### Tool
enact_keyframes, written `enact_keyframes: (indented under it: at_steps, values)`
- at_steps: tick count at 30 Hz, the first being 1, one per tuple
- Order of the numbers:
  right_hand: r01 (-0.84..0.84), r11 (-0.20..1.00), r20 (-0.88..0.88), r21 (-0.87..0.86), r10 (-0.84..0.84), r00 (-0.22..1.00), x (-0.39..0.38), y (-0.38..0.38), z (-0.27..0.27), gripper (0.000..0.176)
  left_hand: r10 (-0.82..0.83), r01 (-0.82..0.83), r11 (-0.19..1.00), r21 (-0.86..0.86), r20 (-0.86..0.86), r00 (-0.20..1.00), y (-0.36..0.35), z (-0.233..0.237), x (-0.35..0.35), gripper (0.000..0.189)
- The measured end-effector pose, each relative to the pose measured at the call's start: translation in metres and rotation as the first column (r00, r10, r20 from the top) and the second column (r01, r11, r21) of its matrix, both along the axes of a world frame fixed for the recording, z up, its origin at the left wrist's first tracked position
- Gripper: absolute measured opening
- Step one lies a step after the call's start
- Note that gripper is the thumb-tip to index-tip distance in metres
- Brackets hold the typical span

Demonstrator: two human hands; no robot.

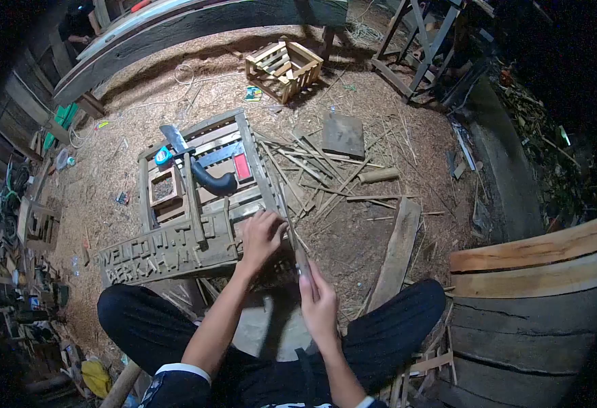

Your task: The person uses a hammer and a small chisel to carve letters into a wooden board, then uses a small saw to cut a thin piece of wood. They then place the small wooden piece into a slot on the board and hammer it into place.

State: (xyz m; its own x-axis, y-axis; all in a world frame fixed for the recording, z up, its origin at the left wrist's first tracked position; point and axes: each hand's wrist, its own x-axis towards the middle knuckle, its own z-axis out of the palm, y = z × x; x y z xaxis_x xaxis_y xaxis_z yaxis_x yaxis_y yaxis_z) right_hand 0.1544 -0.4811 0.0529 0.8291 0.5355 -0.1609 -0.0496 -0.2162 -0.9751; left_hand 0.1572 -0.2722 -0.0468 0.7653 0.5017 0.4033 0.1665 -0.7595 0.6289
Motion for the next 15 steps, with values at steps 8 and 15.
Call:
enact_keyframes:
  at_steps: [8, 15]
  values:
    - [0.007, 0.997, 0.008, -0.083, -0.006, 1.000, 0.009, 0.009, 0.001, 0.047, 0.003, -0.003, 1.000, -0.024, -0.008, 1.000, -0.002, 0.006, -0.001, 0.013]
    - [0.027, 0.999, 0.061, -0.033, -0.025, 0.998, 0.005, -0.001, -0.018, 0.048, -0.001, 0.001, 0.999, -0.037, 0.006, 1.000, -0.003, 0.006, 0.000, 0.013]
